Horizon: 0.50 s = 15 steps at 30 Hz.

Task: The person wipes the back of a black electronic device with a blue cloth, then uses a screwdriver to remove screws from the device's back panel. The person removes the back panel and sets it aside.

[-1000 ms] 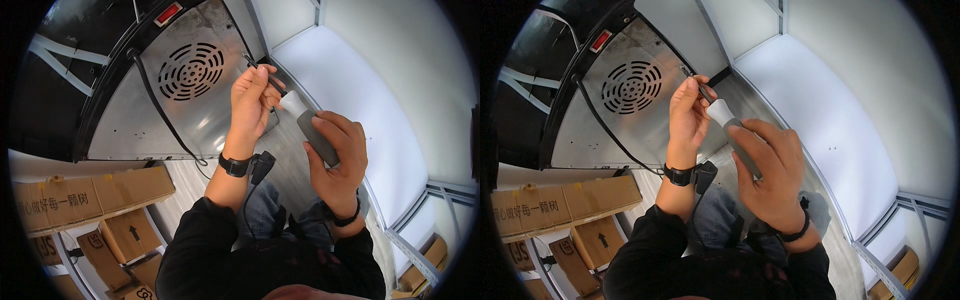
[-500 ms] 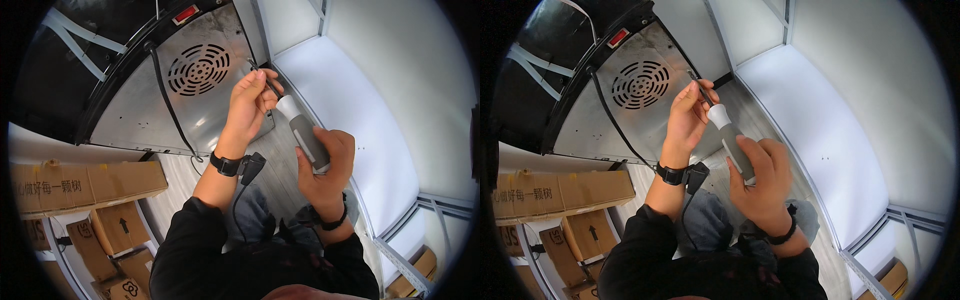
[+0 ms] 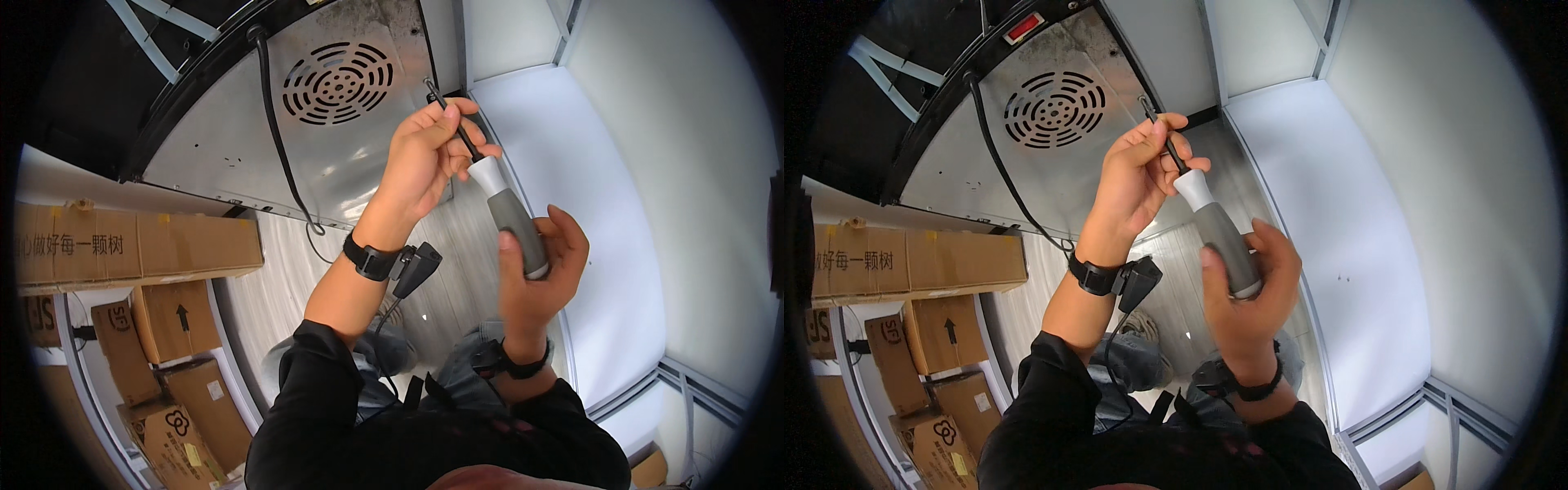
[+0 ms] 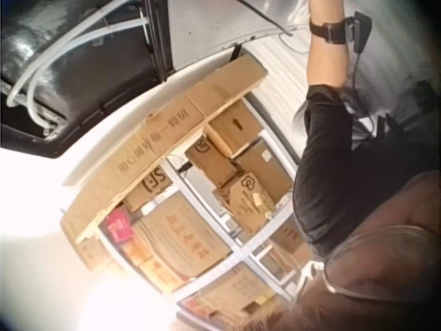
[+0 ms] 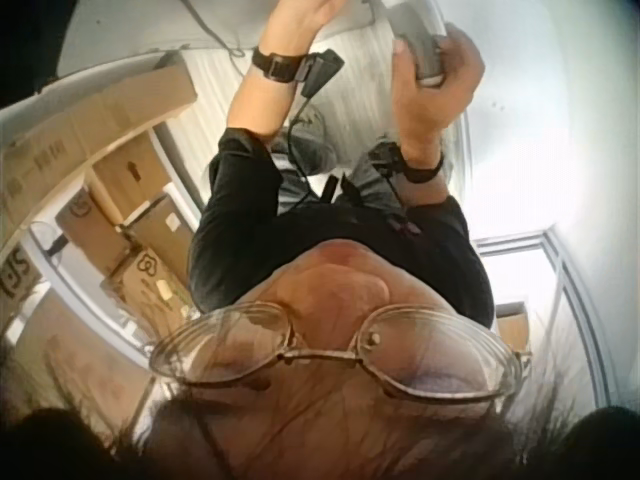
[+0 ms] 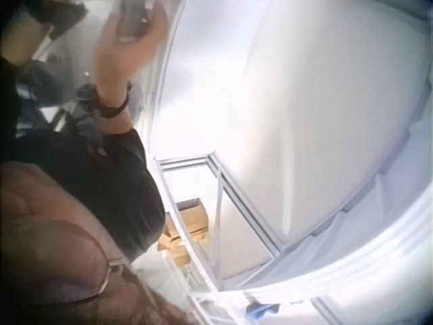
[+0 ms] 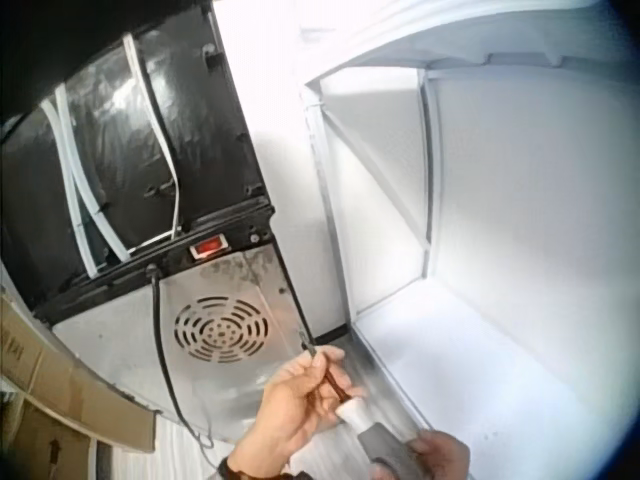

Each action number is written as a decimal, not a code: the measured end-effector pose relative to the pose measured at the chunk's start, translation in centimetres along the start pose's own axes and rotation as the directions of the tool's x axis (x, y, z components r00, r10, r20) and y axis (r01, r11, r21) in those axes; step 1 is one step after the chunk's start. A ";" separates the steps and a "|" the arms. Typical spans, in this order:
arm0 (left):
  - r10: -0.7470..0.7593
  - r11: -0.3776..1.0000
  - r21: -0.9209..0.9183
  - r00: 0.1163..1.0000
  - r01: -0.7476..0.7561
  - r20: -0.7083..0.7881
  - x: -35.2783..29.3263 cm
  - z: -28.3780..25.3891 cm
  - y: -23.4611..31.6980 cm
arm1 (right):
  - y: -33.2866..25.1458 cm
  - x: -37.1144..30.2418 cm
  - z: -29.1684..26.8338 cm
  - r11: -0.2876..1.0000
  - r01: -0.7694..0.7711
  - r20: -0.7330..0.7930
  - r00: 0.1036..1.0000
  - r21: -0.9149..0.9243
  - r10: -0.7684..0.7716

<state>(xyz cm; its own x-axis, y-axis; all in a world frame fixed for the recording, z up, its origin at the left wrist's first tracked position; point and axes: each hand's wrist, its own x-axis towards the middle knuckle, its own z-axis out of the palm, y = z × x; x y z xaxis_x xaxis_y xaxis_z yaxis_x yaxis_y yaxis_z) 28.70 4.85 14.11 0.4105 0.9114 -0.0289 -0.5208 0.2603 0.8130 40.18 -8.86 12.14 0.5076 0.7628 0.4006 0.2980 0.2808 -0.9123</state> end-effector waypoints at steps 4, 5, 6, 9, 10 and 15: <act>0.005 0.984 0.178 0.998 0.006 -0.059 -0.5 0.8 -0.4 | 0.7 0.5 0.3 0.946 0.294 -0.053 0.951 -0.139 -0.304; -0.019 0.977 0.210 0.999 0.024 -0.028 -0.8 0.8 -0.4 | 1.0 0.5 0.4 0.939 0.318 -0.030 0.946 -0.134 -0.324; -0.044 0.969 0.242 0.999 0.042 0.002 -1.4 0.6 -0.4 | 1.3 0.5 0.4 0.931 0.341 -0.009 0.939 -0.130 -0.344; -0.094 0.961 0.264 0.994 0.075 0.059 -2.0 0.0 -0.1 | 0.9 1.0 0.5 0.907 0.407 0.014 0.913 -0.105 -0.408; -0.107 0.962 0.260 0.991 0.085 0.074 -2.0 -0.2 0.0 | 0.7 1.1 0.6 0.899 0.428 0.013 0.903 -0.096 -0.429; -0.082 0.988 0.142 0.984 0.059 0.158 -2.1 -0.3 0.2 | 0.3 0.6 0.1 0.950 0.121 0.053 0.988 0.289 -0.142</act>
<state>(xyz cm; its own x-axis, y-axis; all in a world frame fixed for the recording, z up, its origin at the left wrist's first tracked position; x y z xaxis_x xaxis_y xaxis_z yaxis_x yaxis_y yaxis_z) 27.49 3.10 14.13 0.5651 0.8250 -0.0029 -0.3840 0.2661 0.8842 40.43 -8.29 12.11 0.4163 0.7452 0.5209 0.1110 0.5270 -0.8426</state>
